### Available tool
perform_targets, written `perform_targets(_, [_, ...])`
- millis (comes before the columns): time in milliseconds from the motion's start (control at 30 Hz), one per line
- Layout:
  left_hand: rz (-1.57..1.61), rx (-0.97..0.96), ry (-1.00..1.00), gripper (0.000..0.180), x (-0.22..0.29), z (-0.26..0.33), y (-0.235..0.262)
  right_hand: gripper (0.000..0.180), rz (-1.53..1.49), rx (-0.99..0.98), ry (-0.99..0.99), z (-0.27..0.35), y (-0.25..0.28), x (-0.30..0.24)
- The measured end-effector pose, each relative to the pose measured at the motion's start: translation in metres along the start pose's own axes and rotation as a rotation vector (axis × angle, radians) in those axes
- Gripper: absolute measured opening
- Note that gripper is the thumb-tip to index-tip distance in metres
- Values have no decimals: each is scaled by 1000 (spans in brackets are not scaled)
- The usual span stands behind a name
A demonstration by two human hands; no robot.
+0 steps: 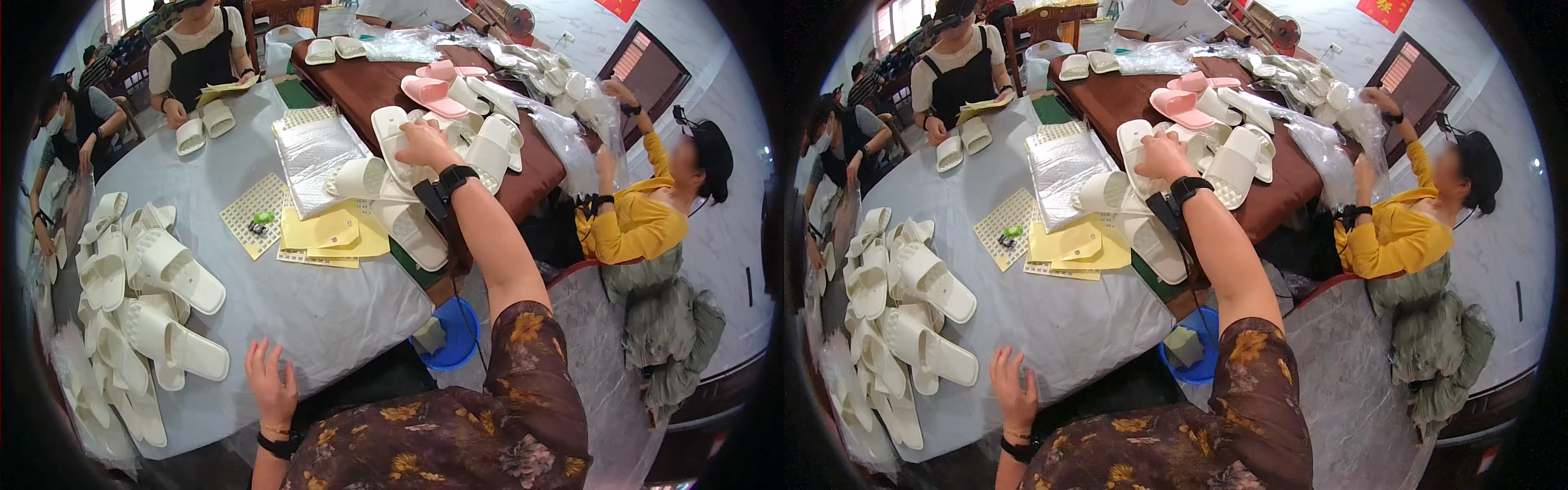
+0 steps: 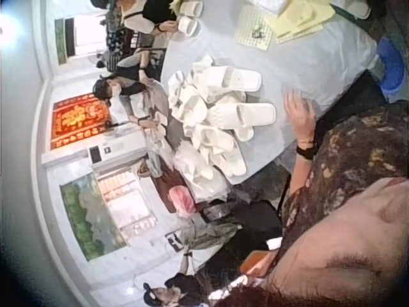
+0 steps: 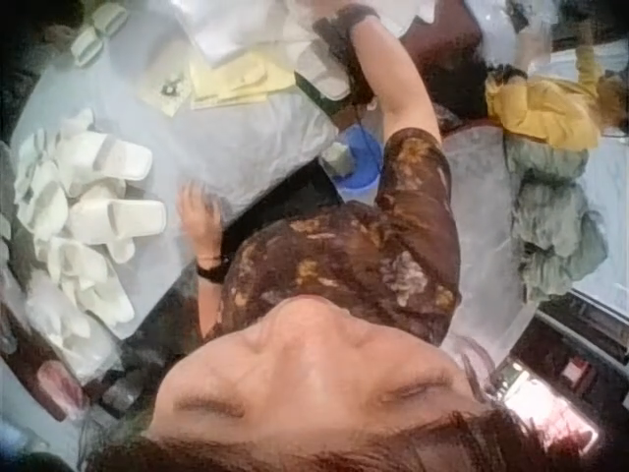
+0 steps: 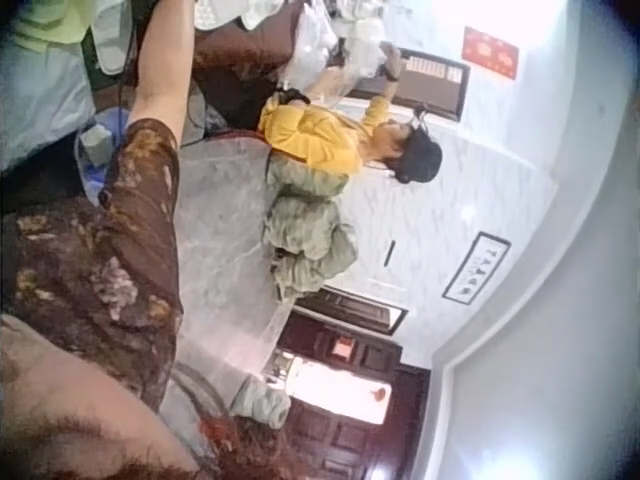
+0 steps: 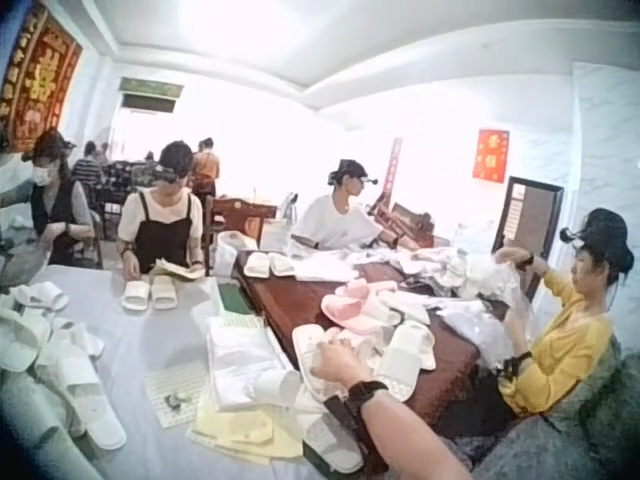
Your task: Checking and organizing white slippers for packaging in a factory setting.
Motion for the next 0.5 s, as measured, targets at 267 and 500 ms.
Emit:
perform_targets(267, [12,63,52,34,-19,11,-2,38,-635,148,50,27,20,29])
perform_targets(500, [16,111,55,33,-22,10,-2,44,-92,523,198,23,40,152])
Point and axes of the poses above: each hand's wrist, its own z-axis away from the middle knuckle, its own y-axis out of the back of the hand, x = y × z, the point moved 2 cm from there along -z, towards the middle knuckle, and after that the axes turned 6 degrees about -z, right-handed, at the moved point
